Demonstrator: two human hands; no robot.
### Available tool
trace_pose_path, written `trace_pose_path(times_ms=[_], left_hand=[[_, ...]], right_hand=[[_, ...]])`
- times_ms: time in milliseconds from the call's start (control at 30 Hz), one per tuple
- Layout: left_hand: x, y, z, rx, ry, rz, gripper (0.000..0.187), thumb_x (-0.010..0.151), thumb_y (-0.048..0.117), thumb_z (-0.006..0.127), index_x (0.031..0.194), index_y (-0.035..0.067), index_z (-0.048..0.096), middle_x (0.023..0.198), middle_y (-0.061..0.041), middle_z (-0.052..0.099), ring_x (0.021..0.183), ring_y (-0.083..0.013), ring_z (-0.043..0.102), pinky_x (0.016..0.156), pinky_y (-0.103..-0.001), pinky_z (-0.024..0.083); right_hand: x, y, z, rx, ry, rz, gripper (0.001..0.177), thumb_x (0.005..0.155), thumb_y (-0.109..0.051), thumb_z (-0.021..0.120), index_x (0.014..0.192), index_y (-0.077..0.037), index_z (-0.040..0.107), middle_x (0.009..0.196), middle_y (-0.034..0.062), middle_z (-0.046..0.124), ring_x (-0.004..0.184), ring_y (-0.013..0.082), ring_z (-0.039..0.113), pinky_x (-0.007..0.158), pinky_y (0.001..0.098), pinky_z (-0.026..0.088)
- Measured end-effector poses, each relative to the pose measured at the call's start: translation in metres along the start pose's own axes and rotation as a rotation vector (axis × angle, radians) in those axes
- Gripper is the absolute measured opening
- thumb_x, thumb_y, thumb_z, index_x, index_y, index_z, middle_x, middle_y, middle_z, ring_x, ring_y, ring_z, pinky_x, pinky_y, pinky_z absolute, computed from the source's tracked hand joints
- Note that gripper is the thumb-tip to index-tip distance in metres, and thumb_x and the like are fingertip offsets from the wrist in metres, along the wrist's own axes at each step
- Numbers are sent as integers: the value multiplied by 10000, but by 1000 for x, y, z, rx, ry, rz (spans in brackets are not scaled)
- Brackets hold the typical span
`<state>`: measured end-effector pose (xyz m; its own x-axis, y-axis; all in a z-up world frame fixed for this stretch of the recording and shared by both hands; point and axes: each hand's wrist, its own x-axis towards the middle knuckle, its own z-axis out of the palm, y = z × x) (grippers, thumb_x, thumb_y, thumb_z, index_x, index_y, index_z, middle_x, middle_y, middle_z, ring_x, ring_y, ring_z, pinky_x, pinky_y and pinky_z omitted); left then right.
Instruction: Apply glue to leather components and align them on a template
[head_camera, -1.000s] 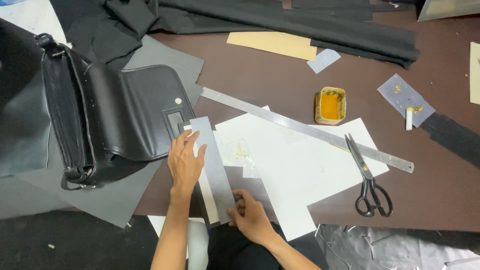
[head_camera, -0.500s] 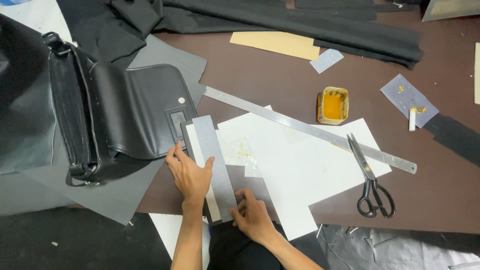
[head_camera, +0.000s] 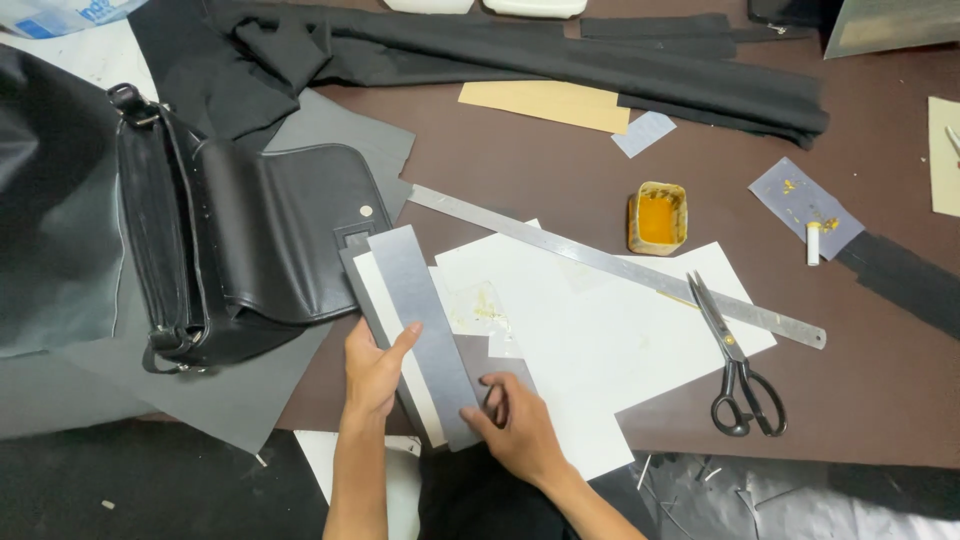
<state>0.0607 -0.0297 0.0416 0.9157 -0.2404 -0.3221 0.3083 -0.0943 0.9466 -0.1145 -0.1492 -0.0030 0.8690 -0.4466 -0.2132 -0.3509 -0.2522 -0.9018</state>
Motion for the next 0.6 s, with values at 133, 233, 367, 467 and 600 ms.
trace_pose_path(times_ms=[133, 233, 367, 467, 600], left_hand=[[-20, -13, 9, -231, 7, 129, 385, 801, 41, 773, 1164, -44, 677, 1124, -146, 753, 1021, -231, 712, 946, -372, 585], [-39, -14, 19, -416, -61, 207, 403, 826, 1, 740, 1210, -76, 646, 1163, -177, 732, 1070, -274, 703, 978, -417, 577], [-55, -13, 20, -469, -87, 153, 307, 796, -28, 751, 1089, -49, 663, 1059, -123, 729, 1022, -239, 682, 922, -416, 582], [-61, -10, 18, -466, -122, 184, 313, 789, -45, 757, 1087, -44, 659, 1071, -115, 726, 1034, -230, 675, 930, -410, 577], [-65, -11, 17, -458, -189, 234, 329, 833, -50, 726, 1158, -55, 674, 1112, -128, 741, 1057, -246, 690, 953, -409, 576]], right_hand=[[9, -22, -33, -8, 108, -194, 497, 847, -425, 756, 1199, -89, 653, 1065, 56, 696, 936, 180, 675, 814, 316, 549], [9, -29, -51, 317, -61, -166, 450, 859, -288, 799, 1227, -52, 691, 1075, 37, 735, 1001, 128, 672, 931, 270, 533], [2, -43, -71, 244, 1, -148, 210, 841, -161, 804, 1024, -60, 832, 879, 55, 851, 767, 105, 739, 730, 231, 579], [-2, -42, -79, 164, 18, -95, 192, 818, -192, 825, 972, -84, 866, 868, 19, 865, 735, 79, 709, 711, 226, 553], [-4, -36, -80, 162, 40, -67, 193, 818, -186, 829, 977, -85, 871, 844, 12, 857, 714, 76, 667, 701, 227, 527]])
